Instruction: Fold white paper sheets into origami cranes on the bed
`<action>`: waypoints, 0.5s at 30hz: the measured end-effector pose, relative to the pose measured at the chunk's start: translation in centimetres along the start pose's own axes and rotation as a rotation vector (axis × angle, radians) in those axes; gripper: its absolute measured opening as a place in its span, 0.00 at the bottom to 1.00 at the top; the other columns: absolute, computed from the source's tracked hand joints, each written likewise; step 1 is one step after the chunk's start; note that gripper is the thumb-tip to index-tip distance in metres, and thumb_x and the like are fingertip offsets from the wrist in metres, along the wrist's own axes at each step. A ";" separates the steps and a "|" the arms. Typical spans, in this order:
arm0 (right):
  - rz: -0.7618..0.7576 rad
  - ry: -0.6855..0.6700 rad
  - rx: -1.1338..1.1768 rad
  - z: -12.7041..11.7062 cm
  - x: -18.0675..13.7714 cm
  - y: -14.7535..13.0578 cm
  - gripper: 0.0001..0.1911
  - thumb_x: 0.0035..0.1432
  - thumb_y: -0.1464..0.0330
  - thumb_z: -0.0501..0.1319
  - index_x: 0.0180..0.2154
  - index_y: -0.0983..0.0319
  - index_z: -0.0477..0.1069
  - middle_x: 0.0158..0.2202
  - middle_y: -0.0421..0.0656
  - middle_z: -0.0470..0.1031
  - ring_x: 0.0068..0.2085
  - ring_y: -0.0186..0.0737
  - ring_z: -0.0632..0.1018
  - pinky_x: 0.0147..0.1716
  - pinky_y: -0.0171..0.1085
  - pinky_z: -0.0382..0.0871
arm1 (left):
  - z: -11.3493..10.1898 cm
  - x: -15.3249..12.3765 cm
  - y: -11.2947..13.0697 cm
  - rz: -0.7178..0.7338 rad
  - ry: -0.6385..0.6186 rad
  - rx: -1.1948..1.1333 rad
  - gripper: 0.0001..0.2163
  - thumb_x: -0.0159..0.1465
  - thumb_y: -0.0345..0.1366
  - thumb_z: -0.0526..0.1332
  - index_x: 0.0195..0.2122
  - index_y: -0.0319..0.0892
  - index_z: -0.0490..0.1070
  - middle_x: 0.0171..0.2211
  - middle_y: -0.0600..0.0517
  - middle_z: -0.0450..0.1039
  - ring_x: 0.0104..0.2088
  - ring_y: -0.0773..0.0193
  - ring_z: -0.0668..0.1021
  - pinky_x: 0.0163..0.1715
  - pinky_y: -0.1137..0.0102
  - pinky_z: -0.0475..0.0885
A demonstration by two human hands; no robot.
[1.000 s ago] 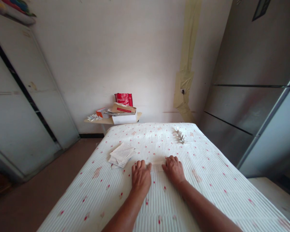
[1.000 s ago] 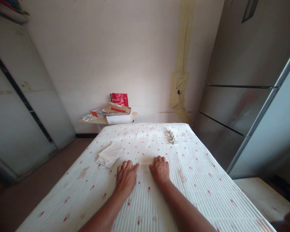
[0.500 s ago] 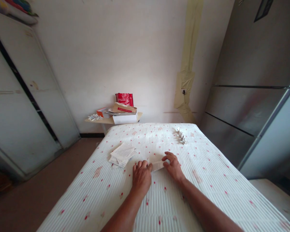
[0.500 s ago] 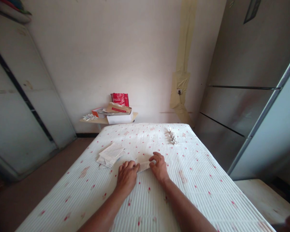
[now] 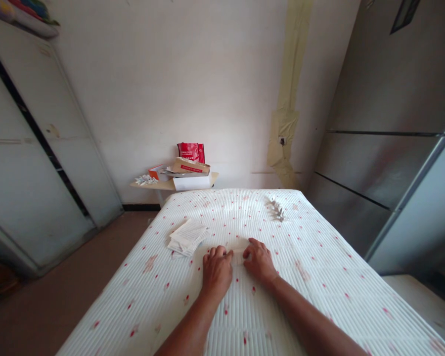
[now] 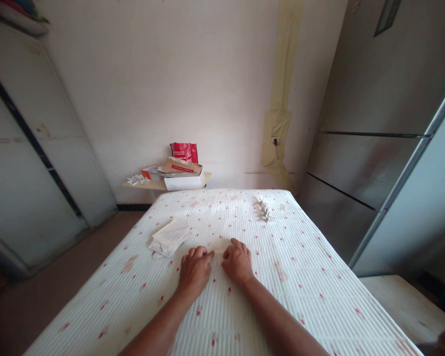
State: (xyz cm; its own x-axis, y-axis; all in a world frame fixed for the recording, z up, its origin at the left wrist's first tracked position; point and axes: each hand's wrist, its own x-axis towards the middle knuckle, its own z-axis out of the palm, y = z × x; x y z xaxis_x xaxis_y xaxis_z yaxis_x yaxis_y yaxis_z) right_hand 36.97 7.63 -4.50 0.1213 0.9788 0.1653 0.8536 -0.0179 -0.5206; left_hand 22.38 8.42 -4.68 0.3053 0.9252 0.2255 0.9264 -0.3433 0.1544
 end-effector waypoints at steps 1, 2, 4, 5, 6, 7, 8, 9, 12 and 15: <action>0.010 -0.005 -0.008 -0.1 0.1 0.1 0.08 0.44 0.75 0.57 0.29 0.60 0.73 0.55 0.45 0.62 0.55 0.45 0.63 0.51 0.43 0.56 | 0.0 0.1 -0.1 -0.008 -0.009 -0.010 0.15 0.61 0.30 0.52 0.46 0.52 0.69 0.42 0.51 0.67 0.44 0.61 0.65 0.40 0.66 0.57; 0.018 -0.009 -0.016 -0.2 0.1 0.2 0.08 0.44 0.74 0.57 0.28 0.60 0.73 0.55 0.45 0.63 0.55 0.45 0.63 0.51 0.43 0.56 | -0.1 0.1 -0.1 -0.020 -0.023 -0.021 0.15 0.61 0.30 0.52 0.47 0.52 0.69 0.42 0.51 0.66 0.45 0.61 0.65 0.40 0.66 0.57; 0.027 -0.014 -0.028 -0.3 0.3 0.2 0.08 0.45 0.74 0.57 0.28 0.60 0.73 0.55 0.44 0.63 0.55 0.45 0.64 0.50 0.42 0.57 | -0.2 0.3 -0.2 -0.048 -0.057 -0.045 0.16 0.60 0.30 0.53 0.47 0.53 0.69 0.43 0.51 0.66 0.45 0.61 0.65 0.40 0.66 0.58; 0.029 -0.015 -0.033 -0.3 0.3 0.3 0.08 0.45 0.74 0.57 0.27 0.60 0.73 0.55 0.44 0.64 0.55 0.45 0.64 0.50 0.42 0.57 | -0.3 0.4 -0.2 -0.061 -0.070 -0.055 0.16 0.60 0.31 0.53 0.46 0.54 0.69 0.43 0.52 0.67 0.45 0.61 0.65 0.40 0.66 0.58; 0.028 -0.015 -0.037 -0.3 0.3 0.2 0.08 0.45 0.74 0.57 0.27 0.60 0.73 0.54 0.44 0.64 0.54 0.45 0.64 0.50 0.42 0.57 | -0.4 0.5 -0.1 -0.071 -0.077 -0.064 0.15 0.60 0.32 0.53 0.46 0.54 0.70 0.42 0.52 0.67 0.45 0.61 0.66 0.40 0.66 0.58; 0.027 -0.013 -0.041 -0.2 0.3 0.2 0.07 0.46 0.74 0.57 0.26 0.60 0.73 0.54 0.44 0.65 0.54 0.45 0.64 0.50 0.42 0.57 | -0.6 0.6 0.0 -0.080 -0.080 -0.069 0.14 0.60 0.34 0.53 0.45 0.54 0.70 0.42 0.52 0.67 0.44 0.61 0.66 0.40 0.66 0.59; 0.024 -0.011 -0.045 -0.2 0.3 0.2 0.07 0.46 0.73 0.57 0.26 0.60 0.73 0.54 0.44 0.65 0.54 0.45 0.64 0.50 0.42 0.57 | -0.7 0.7 0.1 -0.089 -0.080 -0.072 0.13 0.60 0.37 0.53 0.44 0.54 0.71 0.42 0.52 0.67 0.44 0.61 0.66 0.40 0.66 0.59; 0.020 -0.006 -0.048 -0.1 0.3 0.2 0.06 0.46 0.72 0.58 0.26 0.60 0.73 0.54 0.44 0.65 0.54 0.45 0.64 0.49 0.43 0.57 | -0.8 0.7 0.3 -0.102 -0.080 -0.070 0.12 0.60 0.40 0.53 0.44 0.53 0.71 0.42 0.52 0.67 0.44 0.60 0.66 0.40 0.65 0.59; 0.006 0.019 -0.051 0.3 0.2 0.1 0.03 0.45 0.69 0.61 0.25 0.60 0.73 0.54 0.44 0.65 0.53 0.46 0.64 0.49 0.43 0.57 | -1.1 0.7 0.8 -0.146 -0.087 -0.058 0.14 0.58 0.45 0.56 0.43 0.52 0.72 0.41 0.50 0.67 0.45 0.57 0.66 0.41 0.64 0.59; 0.002 0.037 -0.045 0.4 0.1 0.1 0.03 0.44 0.68 0.63 0.24 0.60 0.72 0.53 0.44 0.65 0.53 0.46 0.64 0.48 0.43 0.57 | -1.1 0.7 1.1 -0.172 -0.086 -0.058 0.14 0.56 0.44 0.57 0.43 0.52 0.72 0.42 0.50 0.67 0.46 0.57 0.66 0.41 0.64 0.59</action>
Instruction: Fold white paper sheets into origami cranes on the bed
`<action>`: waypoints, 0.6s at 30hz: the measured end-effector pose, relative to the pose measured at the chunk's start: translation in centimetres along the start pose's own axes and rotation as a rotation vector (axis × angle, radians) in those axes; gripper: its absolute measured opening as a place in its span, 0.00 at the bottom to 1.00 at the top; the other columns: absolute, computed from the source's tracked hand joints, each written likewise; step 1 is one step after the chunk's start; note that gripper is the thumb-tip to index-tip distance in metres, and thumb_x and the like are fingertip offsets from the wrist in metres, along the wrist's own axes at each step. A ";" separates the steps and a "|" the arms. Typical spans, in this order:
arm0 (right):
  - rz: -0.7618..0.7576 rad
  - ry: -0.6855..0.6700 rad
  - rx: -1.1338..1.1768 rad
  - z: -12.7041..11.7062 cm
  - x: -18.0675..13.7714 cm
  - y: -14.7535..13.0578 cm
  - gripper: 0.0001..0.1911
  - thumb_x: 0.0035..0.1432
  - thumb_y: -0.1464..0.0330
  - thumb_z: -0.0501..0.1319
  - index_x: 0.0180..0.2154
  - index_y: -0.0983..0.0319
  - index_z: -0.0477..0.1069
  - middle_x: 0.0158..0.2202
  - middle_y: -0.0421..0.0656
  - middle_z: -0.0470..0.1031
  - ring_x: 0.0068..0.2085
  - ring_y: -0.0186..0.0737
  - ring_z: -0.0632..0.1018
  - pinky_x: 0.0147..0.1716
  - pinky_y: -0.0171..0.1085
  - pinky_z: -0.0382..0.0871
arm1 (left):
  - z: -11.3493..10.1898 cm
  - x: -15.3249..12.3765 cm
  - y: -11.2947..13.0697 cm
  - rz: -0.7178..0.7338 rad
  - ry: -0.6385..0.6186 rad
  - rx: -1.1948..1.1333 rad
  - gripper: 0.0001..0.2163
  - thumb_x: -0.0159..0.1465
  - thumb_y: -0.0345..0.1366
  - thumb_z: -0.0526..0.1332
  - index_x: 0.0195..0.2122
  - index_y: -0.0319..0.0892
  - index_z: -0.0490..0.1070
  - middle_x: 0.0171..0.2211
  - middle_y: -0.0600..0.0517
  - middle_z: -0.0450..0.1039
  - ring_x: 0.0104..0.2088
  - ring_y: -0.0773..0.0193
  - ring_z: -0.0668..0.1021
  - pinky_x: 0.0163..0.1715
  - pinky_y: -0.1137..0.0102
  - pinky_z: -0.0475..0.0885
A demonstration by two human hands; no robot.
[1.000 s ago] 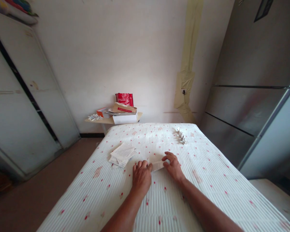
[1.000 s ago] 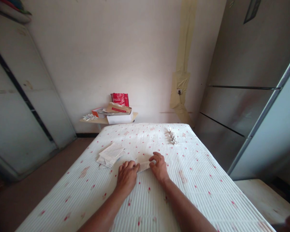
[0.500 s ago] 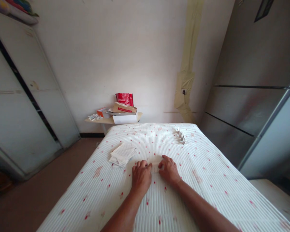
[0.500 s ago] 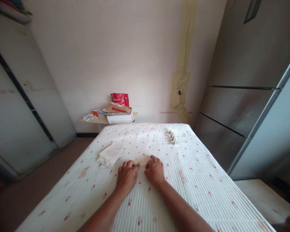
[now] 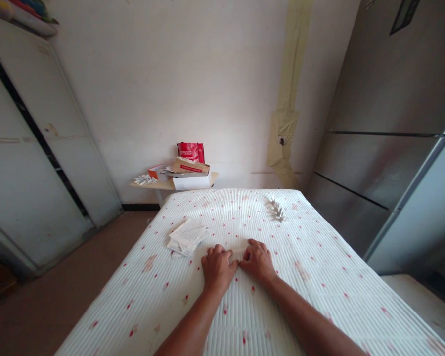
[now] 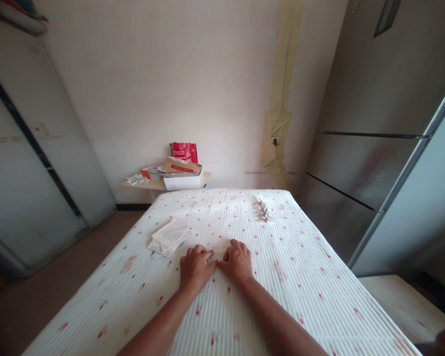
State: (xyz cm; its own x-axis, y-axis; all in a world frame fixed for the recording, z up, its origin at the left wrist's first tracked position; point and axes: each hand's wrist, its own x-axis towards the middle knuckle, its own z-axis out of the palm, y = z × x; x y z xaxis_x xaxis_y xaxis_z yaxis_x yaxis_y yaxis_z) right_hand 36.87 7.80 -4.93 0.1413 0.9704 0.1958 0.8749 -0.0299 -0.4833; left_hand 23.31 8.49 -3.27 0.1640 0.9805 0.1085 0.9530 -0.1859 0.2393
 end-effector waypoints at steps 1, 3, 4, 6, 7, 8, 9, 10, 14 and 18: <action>0.000 0.002 0.004 0.0 0.0 0.0 0.03 0.44 0.68 0.63 0.24 0.60 0.72 0.53 0.44 0.65 0.53 0.46 0.64 0.48 0.43 0.57 | 0.1 0.0 0.0 -0.001 0.005 -0.007 0.14 0.56 0.45 0.57 0.43 0.52 0.72 0.41 0.50 0.67 0.45 0.57 0.66 0.41 0.64 0.59; 0.001 -0.002 0.012 -0.1 0.0 0.0 0.02 0.43 0.68 0.63 0.24 0.60 0.72 0.54 0.44 0.65 0.53 0.46 0.64 0.49 0.43 0.57 | 0.2 0.0 -0.1 -0.002 0.018 -0.025 0.15 0.55 0.45 0.58 0.43 0.53 0.72 0.41 0.51 0.67 0.45 0.57 0.66 0.40 0.64 0.59; 0.003 -0.007 0.014 -0.1 0.0 0.0 0.02 0.43 0.69 0.62 0.24 0.60 0.72 0.54 0.45 0.65 0.53 0.46 0.64 0.49 0.43 0.57 | 0.3 0.0 -0.2 -0.001 0.027 -0.033 0.15 0.55 0.45 0.58 0.43 0.53 0.72 0.41 0.51 0.67 0.45 0.58 0.66 0.41 0.65 0.59; 0.011 -0.024 0.016 -0.2 0.1 0.2 0.02 0.43 0.71 0.61 0.25 0.61 0.73 0.54 0.45 0.64 0.54 0.47 0.64 0.49 0.43 0.57 | 0.4 0.0 -0.4 -0.007 0.039 -0.043 0.15 0.54 0.45 0.59 0.43 0.53 0.72 0.41 0.51 0.67 0.45 0.58 0.67 0.41 0.65 0.60; 0.017 -0.034 0.018 -0.3 0.2 0.3 0.03 0.43 0.72 0.60 0.25 0.61 0.73 0.55 0.46 0.64 0.54 0.47 0.64 0.49 0.43 0.57 | 0.4 0.0 -0.4 -0.013 0.041 -0.045 0.15 0.54 0.45 0.59 0.43 0.53 0.71 0.41 0.51 0.67 0.45 0.58 0.67 0.41 0.65 0.60; 0.023 -0.041 0.020 -0.4 0.2 0.4 0.04 0.43 0.72 0.60 0.25 0.61 0.73 0.55 0.46 0.63 0.54 0.47 0.65 0.49 0.43 0.58 | 0.4 0.0 -0.5 -0.021 0.039 -0.047 0.16 0.54 0.44 0.59 0.44 0.53 0.71 0.41 0.51 0.67 0.45 0.58 0.67 0.42 0.65 0.60; 0.026 -0.043 0.021 -0.5 0.3 0.6 0.05 0.43 0.73 0.59 0.25 0.61 0.73 0.55 0.46 0.63 0.54 0.47 0.65 0.48 0.42 0.59 | 0.4 0.0 -0.5 -0.027 0.034 -0.048 0.16 0.54 0.44 0.59 0.44 0.53 0.71 0.42 0.51 0.67 0.45 0.58 0.67 0.42 0.66 0.60; 0.028 -0.041 0.022 -0.6 0.3 0.8 0.06 0.42 0.74 0.59 0.25 0.61 0.73 0.55 0.45 0.63 0.53 0.47 0.66 0.48 0.42 0.60 | 0.3 0.0 -0.6 -0.034 0.027 -0.048 0.16 0.54 0.43 0.59 0.44 0.54 0.71 0.42 0.51 0.67 0.46 0.58 0.67 0.42 0.66 0.60; 0.003 -0.011 0.034 -0.8 0.4 1.7 0.09 0.41 0.77 0.57 0.25 0.61 0.74 0.53 0.46 0.65 0.51 0.44 0.68 0.47 0.38 0.62 | 0.3 0.0 -0.8 -0.032 0.010 -0.045 0.17 0.54 0.42 0.58 0.46 0.55 0.70 0.43 0.52 0.67 0.46 0.59 0.67 0.41 0.67 0.61; 0.003 0.013 0.053 -1.0 0.6 2.5 0.11 0.40 0.80 0.56 0.24 0.62 0.73 0.52 0.47 0.66 0.51 0.44 0.68 0.48 0.38 0.61 | 0.5 0.0 -0.9 -0.020 0.030 -0.067 0.17 0.53 0.41 0.59 0.45 0.55 0.70 0.42 0.52 0.67 0.46 0.58 0.67 0.41 0.66 0.61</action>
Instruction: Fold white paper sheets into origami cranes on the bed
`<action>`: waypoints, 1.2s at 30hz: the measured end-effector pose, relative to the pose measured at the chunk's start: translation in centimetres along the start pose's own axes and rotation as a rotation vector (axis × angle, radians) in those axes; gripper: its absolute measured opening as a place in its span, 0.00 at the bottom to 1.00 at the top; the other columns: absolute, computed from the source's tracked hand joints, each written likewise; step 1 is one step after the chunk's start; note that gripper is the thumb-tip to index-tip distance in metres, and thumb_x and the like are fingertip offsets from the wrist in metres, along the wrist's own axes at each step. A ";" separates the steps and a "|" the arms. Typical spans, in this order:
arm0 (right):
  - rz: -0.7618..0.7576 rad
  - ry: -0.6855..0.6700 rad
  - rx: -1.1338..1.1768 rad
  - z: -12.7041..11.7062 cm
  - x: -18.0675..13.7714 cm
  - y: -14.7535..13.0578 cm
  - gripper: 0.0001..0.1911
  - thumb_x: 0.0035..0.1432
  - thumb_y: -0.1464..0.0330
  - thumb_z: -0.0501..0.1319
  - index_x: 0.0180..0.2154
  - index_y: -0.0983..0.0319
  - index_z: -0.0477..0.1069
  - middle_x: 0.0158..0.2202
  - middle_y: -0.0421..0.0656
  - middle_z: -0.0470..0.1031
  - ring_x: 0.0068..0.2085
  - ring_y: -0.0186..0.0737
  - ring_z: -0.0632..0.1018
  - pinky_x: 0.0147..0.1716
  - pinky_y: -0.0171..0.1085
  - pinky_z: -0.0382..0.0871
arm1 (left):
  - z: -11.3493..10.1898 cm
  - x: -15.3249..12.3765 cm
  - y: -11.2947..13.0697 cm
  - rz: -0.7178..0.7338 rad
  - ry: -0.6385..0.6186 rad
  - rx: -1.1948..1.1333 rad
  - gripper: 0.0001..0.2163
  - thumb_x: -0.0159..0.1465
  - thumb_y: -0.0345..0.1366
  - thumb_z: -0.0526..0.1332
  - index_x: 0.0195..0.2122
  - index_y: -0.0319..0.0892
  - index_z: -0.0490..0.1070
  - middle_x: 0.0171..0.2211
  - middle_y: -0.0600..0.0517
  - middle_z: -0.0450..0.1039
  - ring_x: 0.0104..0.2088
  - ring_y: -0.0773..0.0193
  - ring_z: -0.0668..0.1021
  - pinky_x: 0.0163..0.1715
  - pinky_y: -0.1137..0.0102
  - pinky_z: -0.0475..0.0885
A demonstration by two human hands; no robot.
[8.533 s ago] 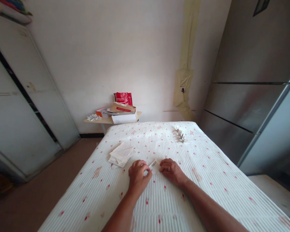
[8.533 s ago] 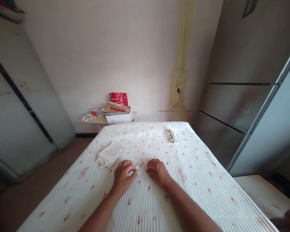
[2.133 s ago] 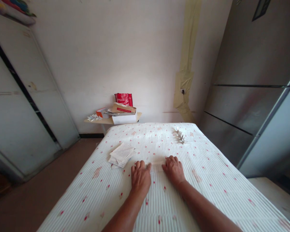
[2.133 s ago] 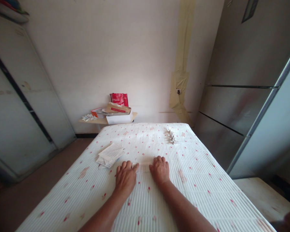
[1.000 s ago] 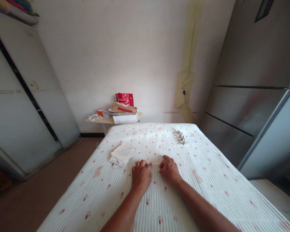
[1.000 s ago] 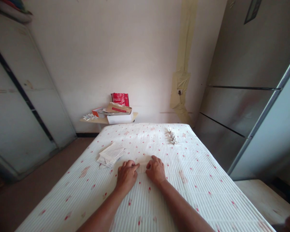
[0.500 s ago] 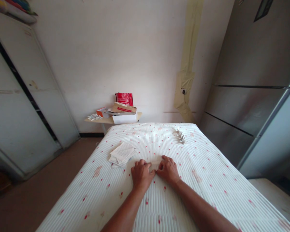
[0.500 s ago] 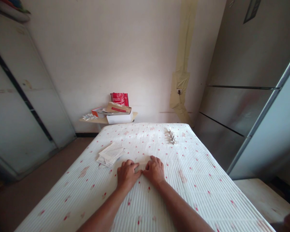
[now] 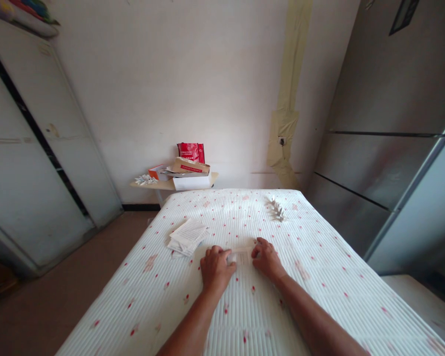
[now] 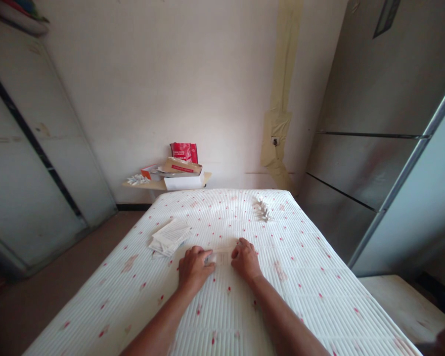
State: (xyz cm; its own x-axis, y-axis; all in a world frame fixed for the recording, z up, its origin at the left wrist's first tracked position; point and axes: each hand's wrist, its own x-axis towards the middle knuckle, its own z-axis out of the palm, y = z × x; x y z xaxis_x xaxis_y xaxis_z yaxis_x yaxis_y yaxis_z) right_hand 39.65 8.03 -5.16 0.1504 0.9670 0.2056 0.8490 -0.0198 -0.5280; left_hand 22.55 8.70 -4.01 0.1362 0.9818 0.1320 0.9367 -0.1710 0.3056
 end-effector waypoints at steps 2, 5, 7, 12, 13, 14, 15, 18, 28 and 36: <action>0.004 0.027 0.016 -0.2 0.1 0.4 0.11 0.40 0.81 0.54 0.24 0.63 0.72 0.51 0.48 0.67 0.51 0.44 0.69 0.49 0.38 0.61 | 0.2 0.0 -0.1 0.004 0.009 -0.010 0.17 0.53 0.41 0.59 0.45 0.55 0.70 0.42 0.52 0.67 0.45 0.58 0.67 0.41 0.66 0.60; -0.049 0.147 0.117 -0.6 0.1 0.7 0.12 0.40 0.82 0.53 0.25 0.63 0.70 0.48 0.47 0.69 0.50 0.42 0.69 0.49 0.37 0.61 | 0.3 0.0 -0.1 0.011 0.022 -0.019 0.16 0.53 0.41 0.59 0.44 0.55 0.71 0.41 0.52 0.67 0.45 0.58 0.67 0.41 0.66 0.60; -0.127 0.231 0.220 -0.9 -0.1 0.5 0.12 0.42 0.80 0.53 0.29 0.62 0.70 0.43 0.46 0.71 0.46 0.39 0.71 0.46 0.35 0.63 | 0.4 0.0 -0.1 0.011 0.026 -0.023 0.16 0.53 0.41 0.59 0.44 0.54 0.71 0.41 0.52 0.67 0.45 0.58 0.67 0.41 0.65 0.60; -0.213 0.068 0.227 -0.2 -0.8 -1.4 0.09 0.50 0.76 0.53 0.30 0.61 0.70 0.31 0.40 0.71 0.31 0.33 0.72 0.32 0.30 0.64 | 0.3 0.0 0.0 0.001 0.011 -0.009 0.16 0.54 0.42 0.58 0.44 0.53 0.71 0.41 0.51 0.67 0.45 0.58 0.66 0.41 0.65 0.60; -0.212 0.015 0.180 0.1 -0.9 -1.7 0.09 0.50 0.75 0.53 0.29 0.60 0.71 0.31 0.40 0.71 0.32 0.33 0.72 0.32 0.29 0.63 | 0.2 0.0 0.0 -0.002 0.007 -0.006 0.16 0.54 0.42 0.58 0.45 0.53 0.71 0.42 0.51 0.67 0.46 0.58 0.66 0.42 0.65 0.60; -0.209 -0.023 0.131 0.4 -1.0 -1.9 0.09 0.50 0.75 0.53 0.28 0.60 0.71 0.31 0.40 0.71 0.32 0.33 0.72 0.32 0.29 0.62 | 0.2 0.0 0.1 -0.005 0.001 -0.003 0.17 0.54 0.42 0.58 0.45 0.53 0.70 0.42 0.51 0.66 0.46 0.58 0.66 0.42 0.65 0.60; -0.202 -0.056 0.087 0.7 -1.0 -2.0 0.09 0.51 0.74 0.53 0.28 0.60 0.72 0.31 0.40 0.72 0.33 0.33 0.72 0.32 0.29 0.61 | 0.1 0.0 0.1 -0.008 -0.005 -0.002 0.17 0.53 0.42 0.58 0.45 0.53 0.70 0.42 0.51 0.66 0.46 0.58 0.66 0.42 0.65 0.60; -0.169 -0.121 0.020 1.1 -0.8 -2.0 0.09 0.51 0.74 0.54 0.28 0.60 0.73 0.32 0.40 0.71 0.34 0.32 0.72 0.33 0.28 0.60 | 0.0 0.2 0.0 -0.026 -0.018 -0.010 0.17 0.53 0.42 0.59 0.45 0.54 0.71 0.43 0.52 0.67 0.46 0.58 0.67 0.42 0.66 0.60; -0.122 -0.156 0.025 0.6 -0.6 -2.3 0.10 0.50 0.75 0.54 0.28 0.61 0.73 0.33 0.42 0.72 0.34 0.33 0.73 0.33 0.28 0.60 | 0.1 0.8 -2.0 -0.056 0.001 -0.072 0.18 0.49 0.36 0.59 0.43 0.54 0.72 0.43 0.53 0.69 0.44 0.57 0.69 0.41 0.67 0.63; -0.099 -0.174 0.042 0.6 -0.4 -2.3 0.10 0.48 0.75 0.54 0.28 0.61 0.73 0.33 0.41 0.73 0.34 0.33 0.73 0.33 0.29 0.60 | 0.0 0.9 -2.9 -0.091 0.005 -0.116 0.20 0.49 0.31 0.58 0.44 0.52 0.71 0.43 0.52 0.70 0.45 0.57 0.70 0.43 0.67 0.62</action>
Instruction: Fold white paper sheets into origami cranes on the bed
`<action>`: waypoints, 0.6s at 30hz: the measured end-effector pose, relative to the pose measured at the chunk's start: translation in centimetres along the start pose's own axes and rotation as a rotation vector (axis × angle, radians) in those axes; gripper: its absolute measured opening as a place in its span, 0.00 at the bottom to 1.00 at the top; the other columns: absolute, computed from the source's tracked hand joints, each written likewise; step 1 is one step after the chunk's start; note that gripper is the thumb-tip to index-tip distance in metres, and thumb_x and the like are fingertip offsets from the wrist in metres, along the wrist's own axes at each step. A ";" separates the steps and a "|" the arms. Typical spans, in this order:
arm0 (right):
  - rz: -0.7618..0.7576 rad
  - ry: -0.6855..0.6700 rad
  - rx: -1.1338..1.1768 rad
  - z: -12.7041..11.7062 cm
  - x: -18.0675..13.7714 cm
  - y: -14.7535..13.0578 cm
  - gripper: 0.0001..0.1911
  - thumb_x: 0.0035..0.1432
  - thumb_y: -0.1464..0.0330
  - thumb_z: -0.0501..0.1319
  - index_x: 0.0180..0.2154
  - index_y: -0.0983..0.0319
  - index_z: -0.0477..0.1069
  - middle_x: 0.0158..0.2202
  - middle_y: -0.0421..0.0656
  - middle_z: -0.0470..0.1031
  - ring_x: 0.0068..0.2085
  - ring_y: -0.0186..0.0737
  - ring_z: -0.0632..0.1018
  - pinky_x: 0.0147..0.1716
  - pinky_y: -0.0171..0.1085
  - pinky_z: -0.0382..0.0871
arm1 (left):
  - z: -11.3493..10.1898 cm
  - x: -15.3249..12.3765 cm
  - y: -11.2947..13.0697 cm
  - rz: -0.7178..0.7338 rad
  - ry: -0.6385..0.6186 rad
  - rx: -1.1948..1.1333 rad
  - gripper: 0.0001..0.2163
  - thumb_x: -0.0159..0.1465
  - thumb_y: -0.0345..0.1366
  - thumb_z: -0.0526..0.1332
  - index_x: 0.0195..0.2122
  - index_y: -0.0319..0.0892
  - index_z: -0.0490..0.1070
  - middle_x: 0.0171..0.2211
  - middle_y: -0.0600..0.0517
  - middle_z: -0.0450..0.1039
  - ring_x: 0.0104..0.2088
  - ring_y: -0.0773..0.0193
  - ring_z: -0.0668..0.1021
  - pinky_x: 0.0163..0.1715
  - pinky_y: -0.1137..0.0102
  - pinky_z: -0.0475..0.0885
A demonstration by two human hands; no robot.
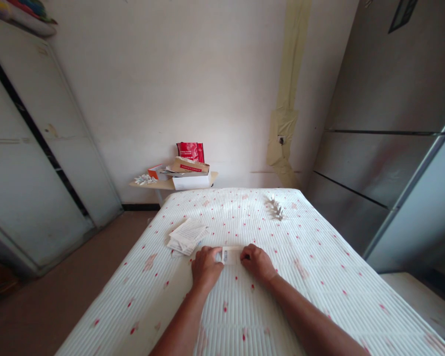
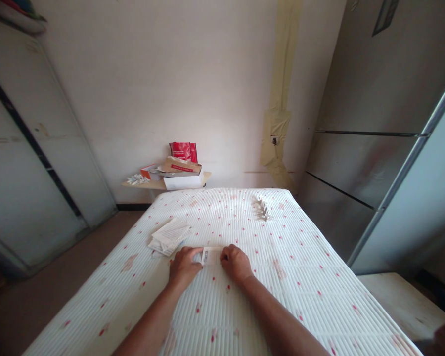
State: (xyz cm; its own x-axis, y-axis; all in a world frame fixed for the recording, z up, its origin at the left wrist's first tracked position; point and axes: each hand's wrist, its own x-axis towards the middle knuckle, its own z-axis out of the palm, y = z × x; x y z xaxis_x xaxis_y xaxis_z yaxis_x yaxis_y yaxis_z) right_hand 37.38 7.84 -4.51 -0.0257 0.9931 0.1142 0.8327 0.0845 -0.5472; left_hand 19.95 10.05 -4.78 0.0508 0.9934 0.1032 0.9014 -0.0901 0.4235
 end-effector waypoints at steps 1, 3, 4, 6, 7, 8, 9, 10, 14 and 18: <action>0.004 0.001 0.000 0.0 0.0 0.0 0.10 0.48 0.75 0.54 0.27 0.61 0.73 0.33 0.41 0.73 0.34 0.33 0.73 0.33 0.29 0.59 | 0.0 0.0 -0.1 -0.009 -0.002 -0.012 0.21 0.49 0.30 0.58 0.45 0.51 0.71 0.44 0.51 0.70 0.45 0.58 0.70 0.44 0.67 0.62; 0.009 0.004 0.001 0.1 0.1 0.1 0.10 0.47 0.75 0.54 0.27 0.61 0.73 0.33 0.41 0.73 0.34 0.33 0.72 0.32 0.29 0.59 | 0.0 0.0 0.0 -0.033 0.008 -0.050 0.23 0.50 0.30 0.56 0.49 0.50 0.68 0.45 0.51 0.70 0.46 0.59 0.70 0.45 0.68 0.62; 0.009 0.007 0.002 0.2 0.1 0.1 0.10 0.47 0.75 0.54 0.27 0.61 0.73 0.33 0.41 0.73 0.34 0.33 0.72 0.32 0.29 0.59 | 0.0 -0.1 0.1 -0.045 0.022 -0.070 0.23 0.52 0.31 0.56 0.51 0.49 0.66 0.45 0.51 0.69 0.46 0.60 0.69 0.45 0.67 0.61; 0.008 0.019 -0.005 0.4 0.2 0.1 0.09 0.47 0.75 0.54 0.27 0.61 0.73 0.32 0.41 0.72 0.33 0.33 0.72 0.31 0.29 0.58 | 0.0 -0.4 0.6 -0.061 0.052 -0.086 0.23 0.55 0.36 0.54 0.54 0.49 0.61 0.47 0.51 0.68 0.48 0.59 0.68 0.46 0.66 0.61; 0.010 0.028 -0.015 0.5 0.2 0.1 0.09 0.47 0.75 0.54 0.27 0.61 0.72 0.32 0.41 0.72 0.33 0.33 0.72 0.30 0.29 0.57 | 0.1 -0.6 0.9 -0.063 0.065 -0.070 0.24 0.56 0.40 0.54 0.55 0.48 0.59 0.48 0.50 0.67 0.48 0.58 0.68 0.46 0.64 0.61; 0.015 0.039 -0.030 0.6 0.2 0.0 0.08 0.47 0.74 0.55 0.27 0.61 0.72 0.31 0.41 0.72 0.32 0.33 0.71 0.30 0.30 0.57 | 0.1 -0.7 1.3 -0.058 0.067 -0.030 0.25 0.56 0.44 0.54 0.56 0.48 0.58 0.49 0.49 0.66 0.49 0.56 0.67 0.46 0.63 0.60; 0.021 0.051 -0.047 0.7 0.1 -0.1 0.06 0.47 0.73 0.55 0.27 0.61 0.71 0.31 0.41 0.71 0.31 0.33 0.71 0.29 0.30 0.56 | 0.2 -0.8 1.6 -0.047 0.065 0.022 0.27 0.55 0.46 0.55 0.56 0.48 0.57 0.50 0.48 0.66 0.49 0.54 0.66 0.45 0.62 0.60; 0.028 0.063 -0.065 0.8 0.1 -0.2 0.05 0.48 0.72 0.56 0.27 0.61 0.71 0.30 0.41 0.71 0.30 0.33 0.70 0.28 0.30 0.55 | 0.2 -0.9 1.9 -0.038 0.060 0.071 0.28 0.54 0.47 0.56 0.56 0.47 0.57 0.50 0.47 0.65 0.49 0.53 0.65 0.45 0.61 0.60; 0.041 0.103 -0.109 1.3 0.0 -0.6 0.04 0.47 0.66 0.60 0.27 0.61 0.69 0.30 0.40 0.70 0.30 0.33 0.69 0.26 0.31 0.54 | 0.3 -0.9 2.4 -0.046 0.018 0.172 0.30 0.52 0.48 0.57 0.56 0.47 0.56 0.50 0.46 0.64 0.49 0.52 0.64 0.44 0.60 0.59; 0.059 0.083 -0.096 1.0 0.0 -0.4 0.03 0.46 0.71 0.59 0.27 0.61 0.70 0.30 0.40 0.70 0.31 0.33 0.69 0.28 0.30 0.55 | 0.2 -0.7 2.1 -0.041 -0.006 0.166 0.28 0.52 0.45 0.56 0.55 0.49 0.57 0.51 0.47 0.63 0.49 0.54 0.64 0.43 0.62 0.59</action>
State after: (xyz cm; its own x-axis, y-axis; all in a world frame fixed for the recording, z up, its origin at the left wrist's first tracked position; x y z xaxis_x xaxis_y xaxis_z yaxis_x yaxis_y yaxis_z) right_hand 36.45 7.92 -5.13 0.0677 0.9856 0.1549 0.8805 0.0140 -0.4738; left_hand 21.90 9.13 -4.17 0.0143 0.9964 0.0834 0.9613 -0.0367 0.2731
